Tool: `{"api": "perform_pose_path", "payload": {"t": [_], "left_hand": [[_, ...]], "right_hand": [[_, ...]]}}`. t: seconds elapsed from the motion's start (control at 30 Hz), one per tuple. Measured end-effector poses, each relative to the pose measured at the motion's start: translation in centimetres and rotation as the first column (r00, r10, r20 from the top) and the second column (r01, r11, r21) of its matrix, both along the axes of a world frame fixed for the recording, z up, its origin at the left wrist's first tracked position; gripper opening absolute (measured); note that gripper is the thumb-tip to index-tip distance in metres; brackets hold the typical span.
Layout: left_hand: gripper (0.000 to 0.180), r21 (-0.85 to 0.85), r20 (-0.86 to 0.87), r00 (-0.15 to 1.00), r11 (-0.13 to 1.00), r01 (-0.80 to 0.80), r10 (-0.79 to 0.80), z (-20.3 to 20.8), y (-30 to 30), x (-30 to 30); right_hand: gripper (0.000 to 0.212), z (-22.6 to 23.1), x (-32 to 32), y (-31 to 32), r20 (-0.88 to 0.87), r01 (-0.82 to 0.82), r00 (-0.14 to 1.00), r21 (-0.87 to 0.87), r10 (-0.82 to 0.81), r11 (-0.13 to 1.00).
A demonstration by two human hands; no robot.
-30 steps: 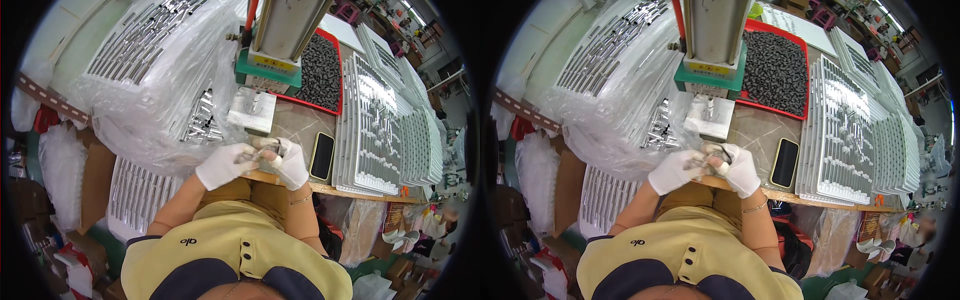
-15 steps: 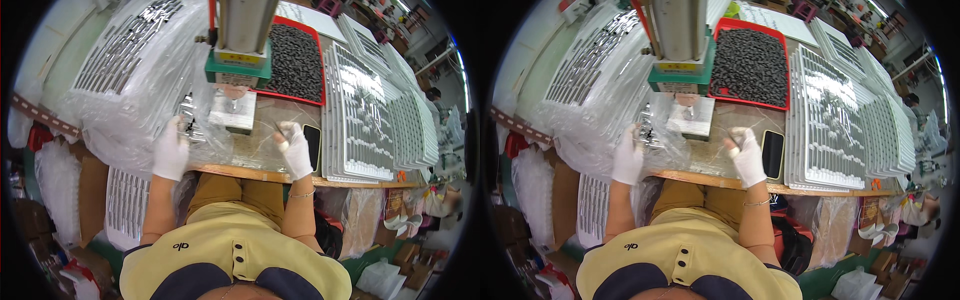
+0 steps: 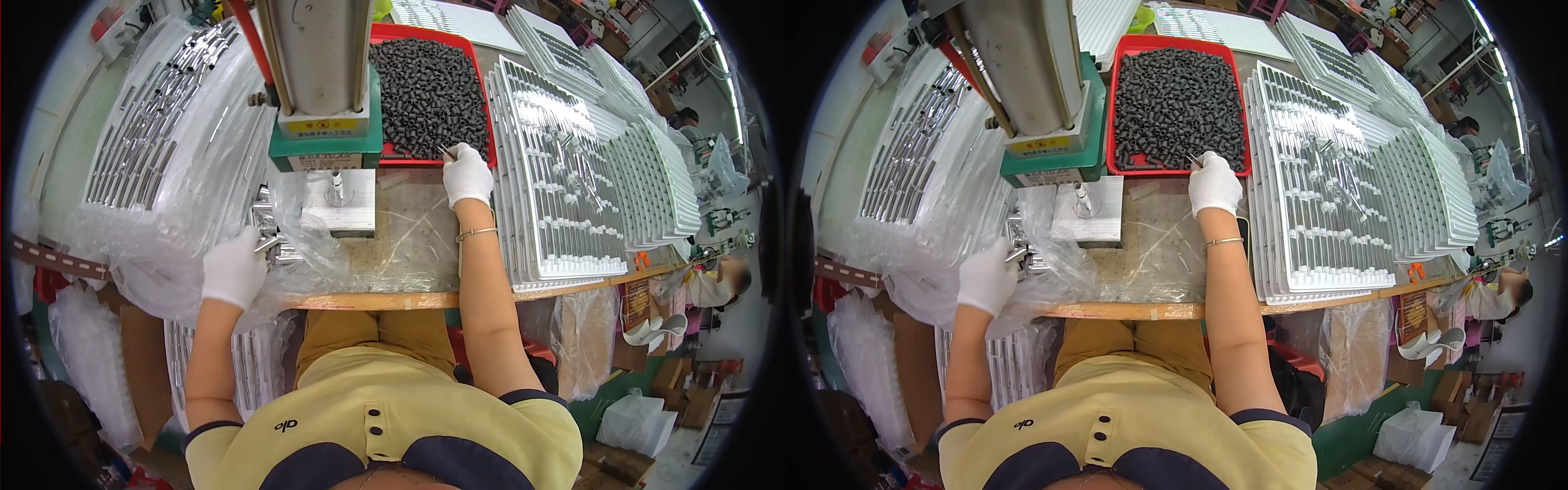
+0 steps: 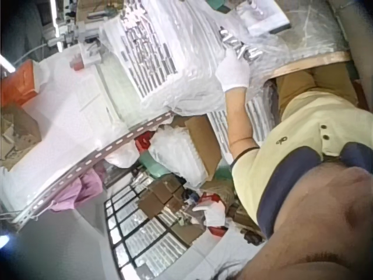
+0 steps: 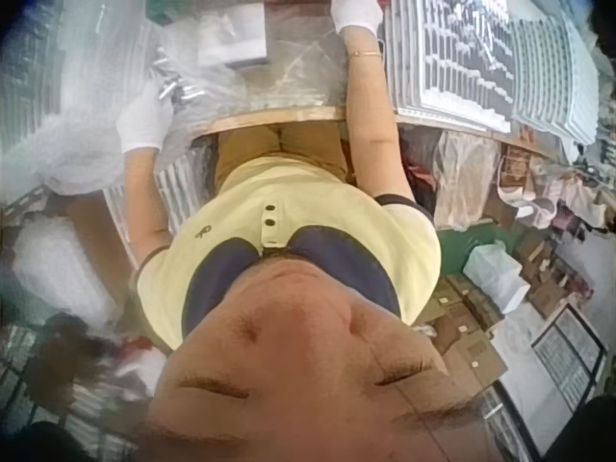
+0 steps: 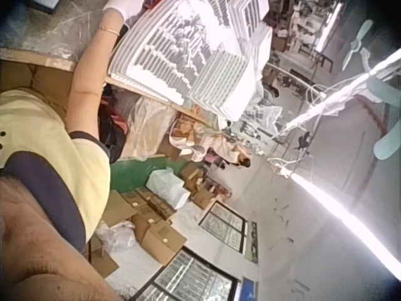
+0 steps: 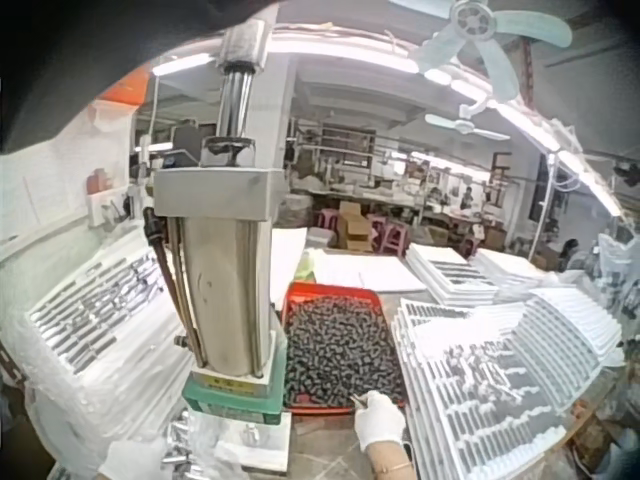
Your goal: Assembling small metal components using manual pressure and packaging them into plastic bags.
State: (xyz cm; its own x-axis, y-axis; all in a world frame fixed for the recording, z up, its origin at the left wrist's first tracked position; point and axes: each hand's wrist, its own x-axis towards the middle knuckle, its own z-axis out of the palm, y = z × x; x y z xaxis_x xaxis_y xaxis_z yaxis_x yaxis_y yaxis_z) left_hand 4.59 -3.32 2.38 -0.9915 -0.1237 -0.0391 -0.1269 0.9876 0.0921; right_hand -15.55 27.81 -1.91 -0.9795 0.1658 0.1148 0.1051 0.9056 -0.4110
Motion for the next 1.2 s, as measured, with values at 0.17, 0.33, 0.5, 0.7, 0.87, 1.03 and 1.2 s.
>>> {"api": "perform_pose_path", "payload": {"t": [0.17,0.33,0.5,0.7,0.87,1.03,1.2], "left_hand": [[0.027,0.835,-0.138,0.936,0.546,-0.066,0.325,-1.3,-0.2,1.6],[0.038,0.812,0.025,0.996,-0.58,-0.068,-0.083,-2.7,4.2,1.2],[0.026,0.741,0.167,0.977,-0.638,-0.212,-0.131,-3.0,8.8,-0.9],[0.014,0.999,-0.033,0.995,-0.005,0.034,0.092,-4.3,11.8,-2.2],[0.014,0.733,-0.296,0.951,0.618,0.285,-0.087,-3.2,14.0,-1.9],[0.016,0.582,-0.561,0.803,0.594,0.555,-0.201,-3.9,15.9,-2.3],[0.017,0.723,-0.408,0.906,0.568,0.394,-0.109,-5.3,16.2,-2.1]], "right_hand": [[0.021,-0.4,-1.9,-0.6,0.083,0.018,0.996,-0.013,-0.016,1.0],[0.021,-1.2,-2.7,-1.2,0.087,0.047,0.995,-0.023,-0.044,0.999],[0.016,0.9,0.6,0.7,-0.016,-0.089,0.996,-0.225,0.087,0.97],[0.009,5.5,10.2,2.1,-0.075,-0.439,0.87,-0.566,0.487,0.698],[0.008,7.9,13.2,3.4,-0.018,-0.593,0.798,-0.208,0.603,0.778],[0.011,8.6,14.8,4.7,-0.059,-0.634,0.767,0.076,0.638,0.769],[0.015,10.1,13.9,8.1,-0.056,-0.444,0.895,0.0,0.443,0.896]]}}
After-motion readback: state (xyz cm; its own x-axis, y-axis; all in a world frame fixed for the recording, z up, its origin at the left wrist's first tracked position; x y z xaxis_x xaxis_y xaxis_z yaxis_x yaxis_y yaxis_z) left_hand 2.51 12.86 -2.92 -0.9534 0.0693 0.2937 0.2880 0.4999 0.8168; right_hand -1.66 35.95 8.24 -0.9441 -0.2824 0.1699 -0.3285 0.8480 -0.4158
